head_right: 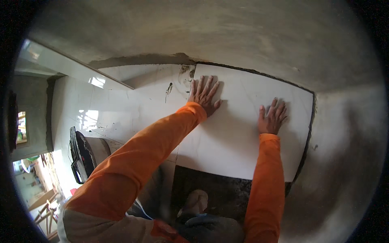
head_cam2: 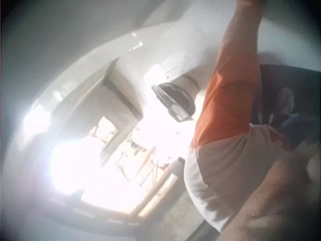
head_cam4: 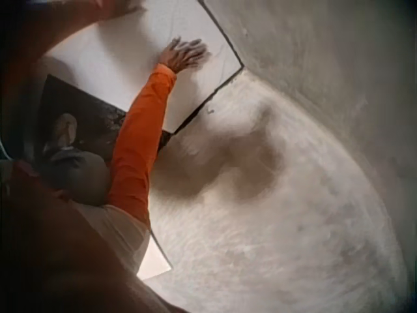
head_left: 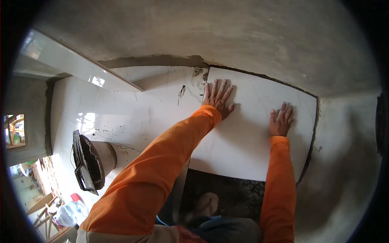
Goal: The person lays floor tiles by spreading mortar with a trowel, placing a tile onto the mortar, and then tapping the tile with a rubber mallet to secure it.
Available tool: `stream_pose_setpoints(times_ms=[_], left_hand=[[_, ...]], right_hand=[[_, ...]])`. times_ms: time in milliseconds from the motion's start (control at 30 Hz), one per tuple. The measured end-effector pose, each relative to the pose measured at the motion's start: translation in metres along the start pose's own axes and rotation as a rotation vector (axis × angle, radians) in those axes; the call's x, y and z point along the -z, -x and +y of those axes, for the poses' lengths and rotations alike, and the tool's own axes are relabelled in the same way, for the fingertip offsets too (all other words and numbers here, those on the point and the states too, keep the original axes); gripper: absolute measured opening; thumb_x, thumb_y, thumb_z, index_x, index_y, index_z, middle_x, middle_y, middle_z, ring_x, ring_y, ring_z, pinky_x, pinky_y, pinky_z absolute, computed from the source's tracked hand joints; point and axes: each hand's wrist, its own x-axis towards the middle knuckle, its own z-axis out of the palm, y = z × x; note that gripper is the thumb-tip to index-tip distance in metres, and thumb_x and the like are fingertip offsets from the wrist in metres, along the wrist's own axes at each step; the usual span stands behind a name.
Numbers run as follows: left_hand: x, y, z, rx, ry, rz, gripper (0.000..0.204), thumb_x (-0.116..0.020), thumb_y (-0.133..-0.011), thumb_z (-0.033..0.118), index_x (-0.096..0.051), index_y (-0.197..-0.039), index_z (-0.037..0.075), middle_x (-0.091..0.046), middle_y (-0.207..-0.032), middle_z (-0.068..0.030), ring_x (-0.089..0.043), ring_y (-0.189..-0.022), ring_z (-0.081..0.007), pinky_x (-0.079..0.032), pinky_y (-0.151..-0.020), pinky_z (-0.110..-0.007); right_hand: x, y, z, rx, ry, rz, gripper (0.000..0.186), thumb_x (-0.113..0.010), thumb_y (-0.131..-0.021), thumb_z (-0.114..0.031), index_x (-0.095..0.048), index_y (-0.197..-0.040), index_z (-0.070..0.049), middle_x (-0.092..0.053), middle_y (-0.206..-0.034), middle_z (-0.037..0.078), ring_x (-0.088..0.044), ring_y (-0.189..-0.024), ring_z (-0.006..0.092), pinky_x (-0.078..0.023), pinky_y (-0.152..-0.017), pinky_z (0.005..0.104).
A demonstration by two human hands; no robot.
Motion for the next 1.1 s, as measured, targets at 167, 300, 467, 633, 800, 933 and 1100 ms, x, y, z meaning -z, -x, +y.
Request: stream_pose_setpoints(times_ms=[167,300,467,633,800,933,1100], left_hand=[[0.017,0.009,0.010,0.047,0.018,-0.095,0.071,-0.043,-0.084,0.050,-0.021,-0.144,0.020,-0.012,-0.151,-0.0095,-0.006,-0.138,-0.0372,-0.004,-0.108,-0.059],[0.023,0.003,0.003,0.083,0.020,-0.140,0.070,-0.040,-0.085,0.051,-0.022,-0.144,0.020,-0.010,-0.152,-0.0084,-0.007,-0.139,-0.0350,-0.006,-0.108,-0.058],[0.024,0.006,0.004,0.109,0.061,-0.163,0.073,-0.045,-0.083,0.048,-0.020,-0.144,0.016,-0.013,-0.150,-0.0129,-0.009,-0.138,-0.0380,-0.006,-0.110,-0.055],[0.024,0.005,0.004,0.126,0.044,-0.149,0.074,-0.047,-0.081,0.044,-0.022,-0.143,0.014,-0.013,-0.149,-0.0179,-0.011,-0.138,-0.0376,-0.008,-0.110,-0.053],[-0.002,-0.001,0.054,-0.130,0.024,-0.149,0.074,-0.047,-0.081,0.046,-0.022,-0.144,0.017,-0.011,-0.151,-0.0151,-0.008,-0.139,-0.0356,-0.005,-0.108,-0.060],[0.012,-0.004,0.072,-0.022,0.066,-0.194,0.072,-0.044,-0.083,0.051,-0.020,-0.145,0.023,-0.008,-0.152,-0.0068,-0.003,-0.139,-0.0349,-0.004,-0.104,-0.066],[0.016,0.008,0.056,0.031,0.001,-0.224,0.073,-0.040,-0.084,0.055,-0.016,-0.145,0.024,-0.007,-0.152,-0.0055,-0.001,-0.139,-0.0354,-0.004,-0.103,-0.068]], right_hand=[[-0.009,0.004,-0.010,0.057,0.077,-0.029,0.076,-0.039,-0.088,-0.054,-0.019,-0.143,-0.006,-0.013,-0.148,0.023,-0.009,-0.138,0.0386,-0.007,-0.107,0.0598],[-0.003,-0.016,-0.026,0.116,0.056,-0.037,0.077,-0.040,-0.088,-0.052,-0.019,-0.142,-0.001,-0.013,-0.147,0.025,-0.009,-0.137,0.0389,-0.008,-0.106,0.0601],[-0.002,-0.025,-0.024,0.164,0.013,0.009,0.083,-0.042,-0.087,-0.053,-0.018,-0.139,0.007,-0.014,-0.146,0.027,-0.010,-0.137,0.0403,-0.010,-0.107,0.0575],[0.007,-0.031,-0.048,0.113,0.040,-0.061,0.086,-0.042,-0.086,-0.054,-0.018,-0.138,0.010,-0.016,-0.144,0.029,-0.011,-0.137,0.0408,-0.009,-0.108,0.0557],[0.001,-0.032,-0.048,0.122,-0.013,-0.017,0.081,-0.041,-0.088,-0.051,-0.018,-0.139,0.008,-0.017,-0.144,0.029,-0.012,-0.136,0.0410,-0.008,-0.109,0.0548],[-0.033,-0.037,0.014,0.196,-0.296,0.059,0.075,-0.043,-0.090,-0.045,-0.018,-0.140,0.004,-0.016,-0.146,0.025,-0.012,-0.138,0.0358,-0.008,-0.111,0.0495],[0.025,-0.076,0.062,-0.229,-0.371,0.672,0.067,-0.030,-0.094,-0.050,-0.039,-0.130,0.006,-0.028,-0.142,0.023,-0.022,-0.135,0.0325,-0.016,-0.111,0.0444]])
